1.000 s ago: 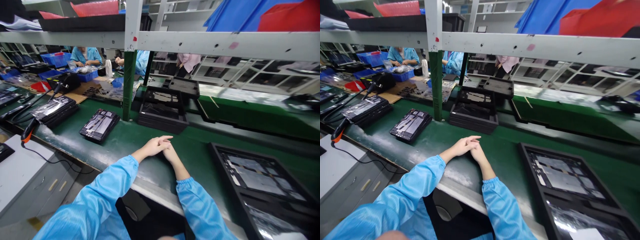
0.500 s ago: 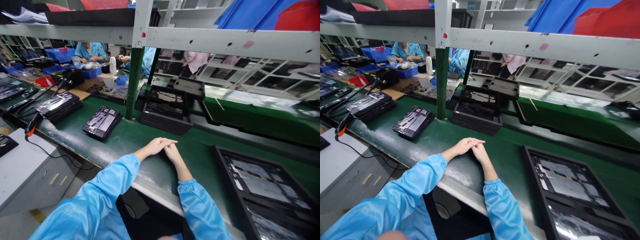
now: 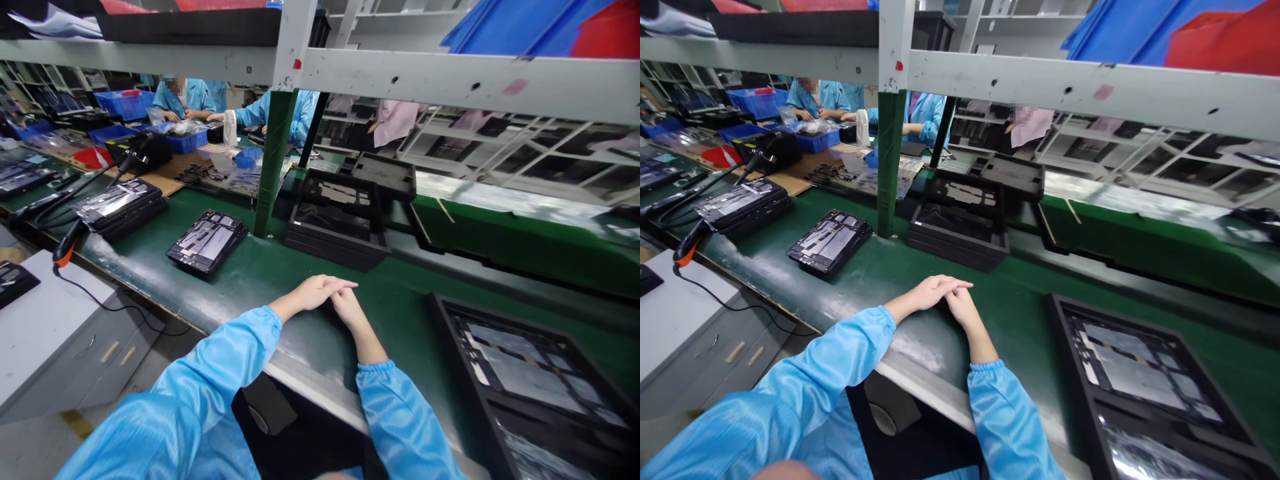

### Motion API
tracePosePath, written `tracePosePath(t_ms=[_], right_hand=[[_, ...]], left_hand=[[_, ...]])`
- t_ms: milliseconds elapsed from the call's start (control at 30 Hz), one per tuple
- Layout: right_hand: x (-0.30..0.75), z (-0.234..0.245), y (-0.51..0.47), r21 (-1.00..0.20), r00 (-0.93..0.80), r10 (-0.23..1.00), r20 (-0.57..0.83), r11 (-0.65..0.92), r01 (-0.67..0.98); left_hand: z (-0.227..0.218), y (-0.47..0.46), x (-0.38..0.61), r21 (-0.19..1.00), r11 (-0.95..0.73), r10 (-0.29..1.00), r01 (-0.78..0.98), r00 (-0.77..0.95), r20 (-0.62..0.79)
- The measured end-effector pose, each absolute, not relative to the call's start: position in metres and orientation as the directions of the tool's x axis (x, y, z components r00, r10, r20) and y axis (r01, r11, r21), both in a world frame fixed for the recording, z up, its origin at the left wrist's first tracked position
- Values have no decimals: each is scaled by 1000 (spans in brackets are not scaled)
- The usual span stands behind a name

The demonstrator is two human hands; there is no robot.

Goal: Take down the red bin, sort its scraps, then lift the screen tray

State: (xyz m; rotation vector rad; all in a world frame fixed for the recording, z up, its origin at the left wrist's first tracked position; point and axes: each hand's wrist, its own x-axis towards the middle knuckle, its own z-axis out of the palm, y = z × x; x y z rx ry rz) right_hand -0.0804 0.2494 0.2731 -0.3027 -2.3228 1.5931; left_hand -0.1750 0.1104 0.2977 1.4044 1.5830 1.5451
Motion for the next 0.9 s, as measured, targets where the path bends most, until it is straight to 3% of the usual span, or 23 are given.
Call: tracePosePath(t_ms=[900], right_hand=[[-80, 268, 249, -932, -926, 357, 125, 363, 14]], left_hand=[[296, 111, -175, 944, -119, 901, 309, -365, 233]])
